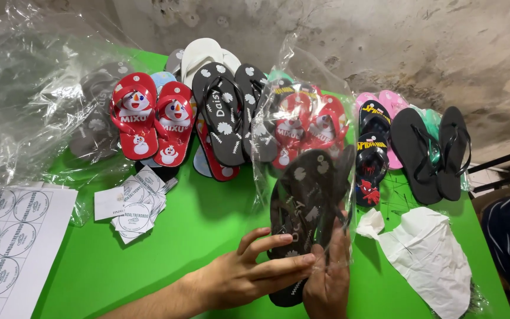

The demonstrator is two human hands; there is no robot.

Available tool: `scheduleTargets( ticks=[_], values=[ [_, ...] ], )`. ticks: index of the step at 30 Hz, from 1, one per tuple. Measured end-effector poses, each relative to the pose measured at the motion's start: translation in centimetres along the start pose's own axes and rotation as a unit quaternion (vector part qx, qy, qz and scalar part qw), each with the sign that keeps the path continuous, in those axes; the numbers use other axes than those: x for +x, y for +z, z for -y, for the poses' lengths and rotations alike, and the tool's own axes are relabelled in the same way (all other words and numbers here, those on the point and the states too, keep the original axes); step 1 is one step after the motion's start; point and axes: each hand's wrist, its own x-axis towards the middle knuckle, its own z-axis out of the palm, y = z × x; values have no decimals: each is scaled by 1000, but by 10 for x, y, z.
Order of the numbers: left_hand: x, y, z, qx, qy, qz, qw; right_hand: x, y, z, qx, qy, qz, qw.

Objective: The person wipes a pair of black flip-flops with a white cloth, then places them into a clear plastic bag and seals it. The person then moves other flip-flops on the table.

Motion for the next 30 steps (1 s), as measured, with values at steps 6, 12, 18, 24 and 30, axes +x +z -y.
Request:
scheduleTargets(
  ticks=[6, 12, 18, 24, 30],
  values=[
    [-2, 13, -21, -104, -63, -77, 990, 16, -5, 19, 13, 89, 8, 996],
    [-7, 24, -33, -138, -44, -74, 987, 24, -2, 11, 134, 158, 1, 978],
    [-9, 28, -41, -192, -89, -66, 975, 28, -1, 3, 58, 197, 19, 979],
    [-6, 39, -49, -173, -146, -141, 964, 49, -3, 17, -102, 82, 124, 984],
    [-9, 41, -47, -110, -163, -139, 970, 29, 7, -12, -117, 62, 267, 955]
  ],
)
